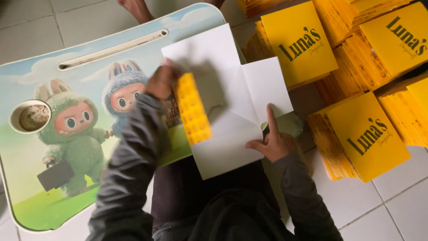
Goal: The person sits on the floor and glues white paper liners into yellow printed boxes, using a small brush to apply glue from a bowl and pressing the paper flat inside each box. They fold the box flaps closed and place finished boxes onto stacks beside them, repeating the process.
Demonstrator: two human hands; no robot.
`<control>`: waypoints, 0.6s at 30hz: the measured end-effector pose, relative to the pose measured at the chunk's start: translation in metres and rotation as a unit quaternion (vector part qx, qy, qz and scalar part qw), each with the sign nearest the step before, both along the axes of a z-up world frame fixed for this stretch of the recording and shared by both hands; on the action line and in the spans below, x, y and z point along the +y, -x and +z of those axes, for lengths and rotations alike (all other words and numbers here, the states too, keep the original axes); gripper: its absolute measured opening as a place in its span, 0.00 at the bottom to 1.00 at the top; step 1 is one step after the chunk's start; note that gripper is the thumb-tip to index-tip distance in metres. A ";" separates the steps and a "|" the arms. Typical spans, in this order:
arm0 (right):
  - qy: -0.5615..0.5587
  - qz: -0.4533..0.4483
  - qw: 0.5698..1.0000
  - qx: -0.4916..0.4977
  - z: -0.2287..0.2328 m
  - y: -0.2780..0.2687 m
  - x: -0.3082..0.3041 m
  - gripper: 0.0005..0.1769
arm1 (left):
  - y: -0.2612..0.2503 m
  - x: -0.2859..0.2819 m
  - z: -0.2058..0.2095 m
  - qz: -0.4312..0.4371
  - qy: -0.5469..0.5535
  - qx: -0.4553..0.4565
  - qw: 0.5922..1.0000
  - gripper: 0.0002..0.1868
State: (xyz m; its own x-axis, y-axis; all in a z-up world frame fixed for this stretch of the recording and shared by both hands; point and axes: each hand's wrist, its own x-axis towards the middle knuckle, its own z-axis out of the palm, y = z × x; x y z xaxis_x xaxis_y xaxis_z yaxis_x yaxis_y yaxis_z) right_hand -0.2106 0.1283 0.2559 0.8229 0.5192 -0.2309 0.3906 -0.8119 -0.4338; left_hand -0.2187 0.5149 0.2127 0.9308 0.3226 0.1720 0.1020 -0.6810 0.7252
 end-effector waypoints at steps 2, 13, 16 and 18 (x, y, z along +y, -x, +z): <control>-0.015 -0.001 0.999 0.032 0.007 -0.001 0.001 0.73 | -0.002 0.037 0.011 -0.021 0.380 0.134 0.915 0.55; -0.314 -0.044 0.938 0.137 -0.018 -0.006 -0.067 0.46 | 0.036 0.012 0.036 -0.192 -0.442 0.279 0.830 0.24; -0.422 -0.137 0.894 0.057 -0.061 -0.015 -0.134 0.28 | 0.045 -0.013 -0.041 -0.063 -0.549 0.018 0.833 0.23; -0.450 -0.206 0.869 -0.018 -0.115 -0.015 -0.181 0.24 | 0.047 -0.030 -0.063 0.022 -0.568 -0.144 0.810 0.19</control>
State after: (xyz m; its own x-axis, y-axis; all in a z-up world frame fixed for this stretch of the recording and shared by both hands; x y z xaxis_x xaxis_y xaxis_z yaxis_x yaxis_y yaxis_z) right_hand -0.1956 -0.0530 0.1410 0.9800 0.1349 0.1460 0.1738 -0.2249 -0.9587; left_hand -0.2661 0.4844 0.1495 0.7910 -0.1637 0.5895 0.0825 -0.9262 -0.3679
